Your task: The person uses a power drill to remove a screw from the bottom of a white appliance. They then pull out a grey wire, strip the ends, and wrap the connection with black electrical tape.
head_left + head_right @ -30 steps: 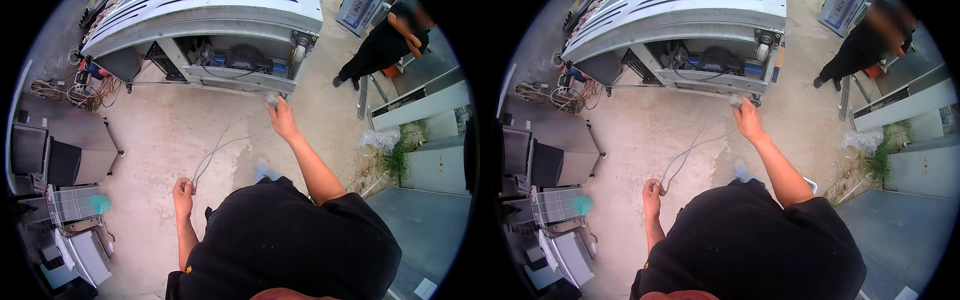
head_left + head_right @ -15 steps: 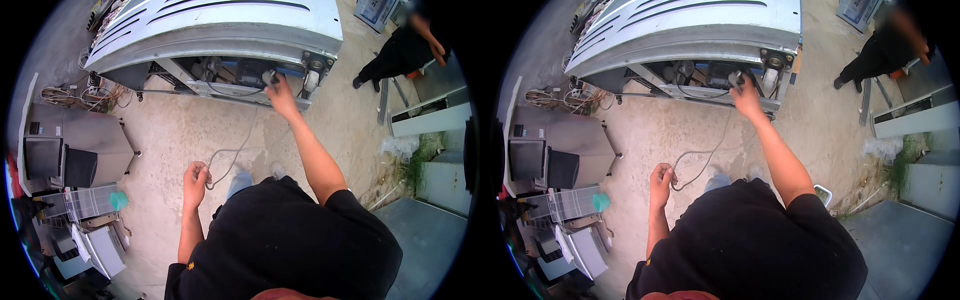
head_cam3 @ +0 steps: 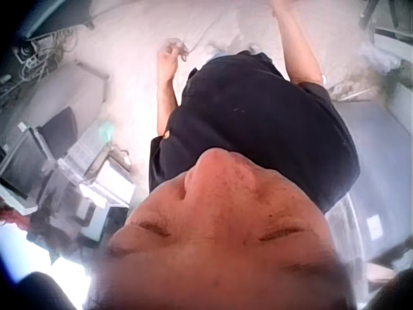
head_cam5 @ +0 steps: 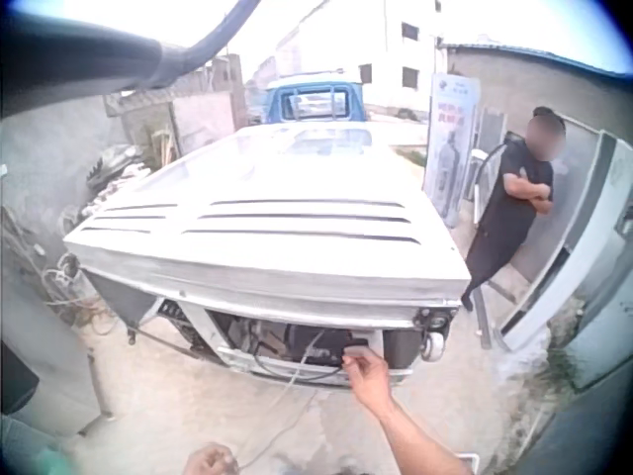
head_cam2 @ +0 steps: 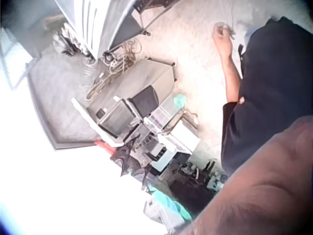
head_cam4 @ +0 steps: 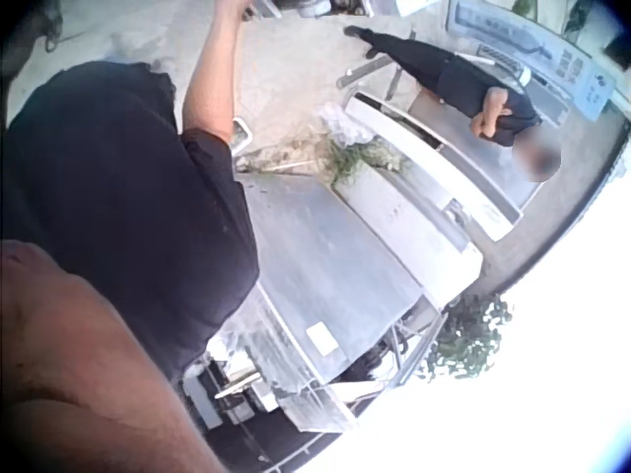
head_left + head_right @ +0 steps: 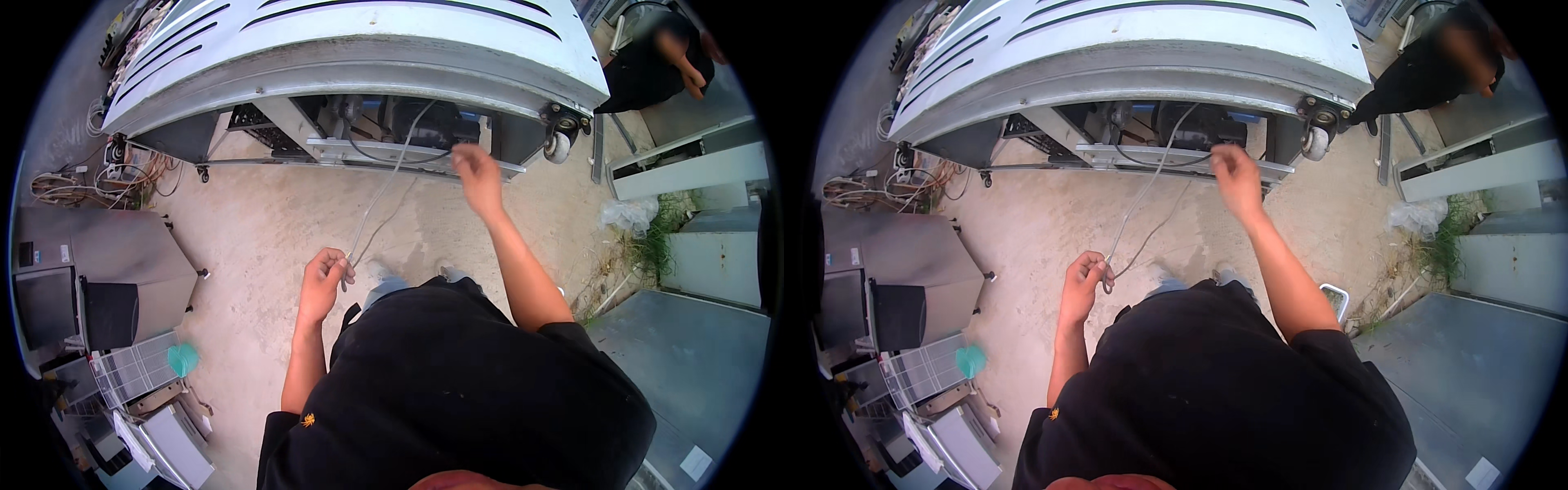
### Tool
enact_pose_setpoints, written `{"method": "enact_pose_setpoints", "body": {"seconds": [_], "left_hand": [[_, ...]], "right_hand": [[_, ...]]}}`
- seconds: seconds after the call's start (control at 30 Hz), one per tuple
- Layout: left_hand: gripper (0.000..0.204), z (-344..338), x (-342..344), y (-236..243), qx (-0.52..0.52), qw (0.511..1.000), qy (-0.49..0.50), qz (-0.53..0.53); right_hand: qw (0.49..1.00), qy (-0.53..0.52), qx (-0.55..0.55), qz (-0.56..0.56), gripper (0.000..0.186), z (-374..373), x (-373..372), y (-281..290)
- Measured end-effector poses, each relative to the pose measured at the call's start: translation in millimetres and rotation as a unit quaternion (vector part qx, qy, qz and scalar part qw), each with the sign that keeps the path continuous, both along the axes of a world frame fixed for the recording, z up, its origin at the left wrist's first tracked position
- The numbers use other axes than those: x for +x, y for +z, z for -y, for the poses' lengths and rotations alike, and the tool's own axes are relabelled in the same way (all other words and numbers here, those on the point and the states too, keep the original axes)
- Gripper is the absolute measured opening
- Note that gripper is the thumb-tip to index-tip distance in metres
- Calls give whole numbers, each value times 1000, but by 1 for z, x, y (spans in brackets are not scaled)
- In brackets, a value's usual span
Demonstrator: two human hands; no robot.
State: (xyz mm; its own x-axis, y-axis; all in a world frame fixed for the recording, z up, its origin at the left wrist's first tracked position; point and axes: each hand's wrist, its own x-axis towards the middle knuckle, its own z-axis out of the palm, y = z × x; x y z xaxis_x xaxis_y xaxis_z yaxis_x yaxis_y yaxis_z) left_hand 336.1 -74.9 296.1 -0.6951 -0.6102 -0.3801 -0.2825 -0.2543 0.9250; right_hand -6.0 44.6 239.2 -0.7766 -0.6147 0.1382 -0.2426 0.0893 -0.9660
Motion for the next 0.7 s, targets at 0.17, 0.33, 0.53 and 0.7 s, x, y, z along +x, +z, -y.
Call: {"method": "enact_pose_setpoints", "body": {"seconds": [0.17,0.33,0.53,0.7], "left_hand": [[12,18,-15,-16,72,994,-74,-22],[18,21,-33,-36,173,973,-144,-50],[23,3,-45,-30,210,957,-177,-96],[27,-31,-44,-27,139,974,-165,-67]], "right_hand": [[950,205,141,187,20,-52,126,-11],[958,193,141,157,21,-38,162,24],[944,156,53,286,26,-43,174,41],[957,147,54,246,31,-72,182,21]]}}
